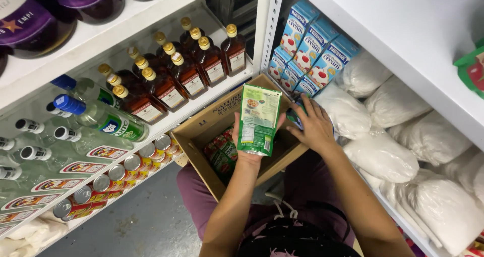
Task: The person sits on the floor and takes packets of tomato paste and tomato sauce from a cardboard box. They wipe the packets with a cloth and place them on a white shelf next to other products.
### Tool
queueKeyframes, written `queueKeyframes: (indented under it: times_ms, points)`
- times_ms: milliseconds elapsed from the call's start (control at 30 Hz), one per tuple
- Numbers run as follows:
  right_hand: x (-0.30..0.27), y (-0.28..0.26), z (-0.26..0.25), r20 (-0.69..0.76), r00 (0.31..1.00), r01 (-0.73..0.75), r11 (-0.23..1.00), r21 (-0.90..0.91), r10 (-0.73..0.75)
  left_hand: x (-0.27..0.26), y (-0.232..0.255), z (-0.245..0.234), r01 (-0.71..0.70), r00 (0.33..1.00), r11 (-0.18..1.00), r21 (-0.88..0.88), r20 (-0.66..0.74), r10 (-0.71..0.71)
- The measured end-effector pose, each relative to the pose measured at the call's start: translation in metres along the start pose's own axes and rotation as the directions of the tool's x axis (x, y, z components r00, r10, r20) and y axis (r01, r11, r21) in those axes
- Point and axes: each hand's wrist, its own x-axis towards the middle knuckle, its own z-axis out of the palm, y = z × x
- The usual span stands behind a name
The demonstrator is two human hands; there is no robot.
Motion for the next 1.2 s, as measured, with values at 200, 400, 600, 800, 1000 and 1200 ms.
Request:
queueKeyframes:
  times_ms: [200,400,600,800,1000,1200]
  points:
    - [0.015,-0.021,-0.044,-0.137,0.982,-0.072,0.921,0.383,0.134,-0.001,0.000,0.020,0.152,0.974,0.979,0.134,0.146,-0.172]
    - [0.023,-0.072,-0.074,0.231,0.959,-0.245,0.063,0.968,0.165,0.002,-0.008,0.085,-0.546,0.817,-0.063,0.835,0.548,0.177]
    - [0.020,-0.096,-0.060,0.028,0.986,0.049,-0.441,0.896,0.166,-0.016,-0.039,0.159,-0.516,0.542,-0.802,0.300,0.840,-0.035]
    - [0.027,-0.101,-0.075,-0.136,0.962,0.233,-0.457,0.858,0.235,-0.021,-0.049,0.189,-0.556,0.530,-0.796,0.242,0.840,-0.115]
    - [0.033,-0.093,-0.065,-0.162,0.964,0.253,-0.531,0.809,0.212,-0.011,-0.043,0.229,-0.661,0.582,-0.559,0.500,0.812,0.038]
    - [0.025,-0.090,-0.078,-0.105,0.981,0.179,-0.566,0.805,0.161,0.017,-0.025,0.228,-0.514,0.666,-0.565,0.646,0.715,0.212]
